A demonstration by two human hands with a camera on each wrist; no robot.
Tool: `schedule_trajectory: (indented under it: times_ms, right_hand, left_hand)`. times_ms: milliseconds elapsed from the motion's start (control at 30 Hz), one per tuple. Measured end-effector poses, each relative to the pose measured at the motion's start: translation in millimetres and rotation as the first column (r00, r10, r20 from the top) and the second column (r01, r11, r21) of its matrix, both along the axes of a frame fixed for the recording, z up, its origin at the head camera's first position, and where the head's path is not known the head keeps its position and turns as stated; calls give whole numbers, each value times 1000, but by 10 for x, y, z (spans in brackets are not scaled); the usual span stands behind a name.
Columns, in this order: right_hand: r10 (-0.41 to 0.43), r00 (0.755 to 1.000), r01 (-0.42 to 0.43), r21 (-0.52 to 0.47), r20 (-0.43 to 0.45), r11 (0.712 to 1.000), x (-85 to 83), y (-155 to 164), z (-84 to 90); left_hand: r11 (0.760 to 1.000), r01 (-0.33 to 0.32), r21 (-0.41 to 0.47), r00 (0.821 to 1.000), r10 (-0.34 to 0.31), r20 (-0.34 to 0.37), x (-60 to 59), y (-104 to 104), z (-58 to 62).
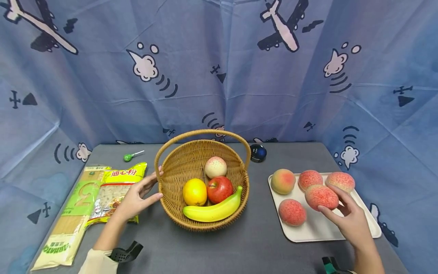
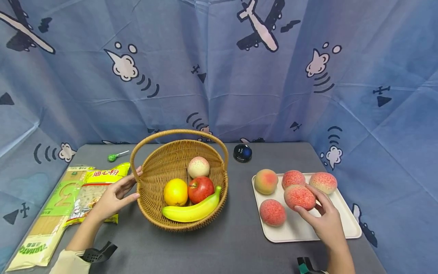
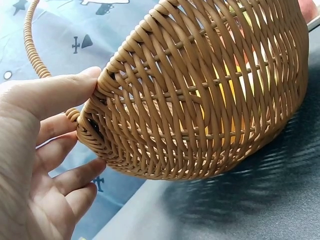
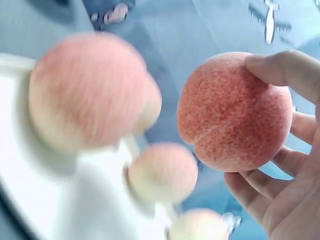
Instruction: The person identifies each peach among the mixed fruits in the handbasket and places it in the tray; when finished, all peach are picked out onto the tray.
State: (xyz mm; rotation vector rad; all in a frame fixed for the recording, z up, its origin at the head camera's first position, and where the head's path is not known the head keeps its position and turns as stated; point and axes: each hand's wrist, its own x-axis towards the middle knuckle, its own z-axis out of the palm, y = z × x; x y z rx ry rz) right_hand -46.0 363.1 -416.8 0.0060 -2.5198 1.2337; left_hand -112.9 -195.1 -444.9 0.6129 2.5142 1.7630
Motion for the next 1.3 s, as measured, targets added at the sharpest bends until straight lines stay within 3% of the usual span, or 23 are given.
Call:
schedule_trajectory:
  times_ms: [133,300,467,667,767,967,1300]
  right_hand:
    - [-66,994,66,-3,89,998,70,159,-136]
    - [-89,964,84,31,250,996,106,299,-289]
    - [-79,932,62,61,355,996,96,373,-383]
    - [-68,871,29,87,487,996,61,432,-417]
    - [-46,852,5,79,521,997,52,446,-421]
    - [-10,860,-30,71,510,997,37,442,-451]
    - [11,874,-19,11,486,1000,55,439,-489]
  left_hand:
    - [1000,1,8,1000,-1,-5,-4,4,-3]
    - [1000,1,14,1000,-1,-16,-3,11,2]
    - [1000,13,24,999,-12,-39,-15,14,-9]
    - [999,11,31,998,-9,-58,-14,16,-21]
    - [1000,10,29,998,-8,-65,-11,14,-18]
    - [999,12,33,998,-10,-56,-3,12,4]
    - [1000,-4,6,1000,4,-22,-2,12,9]
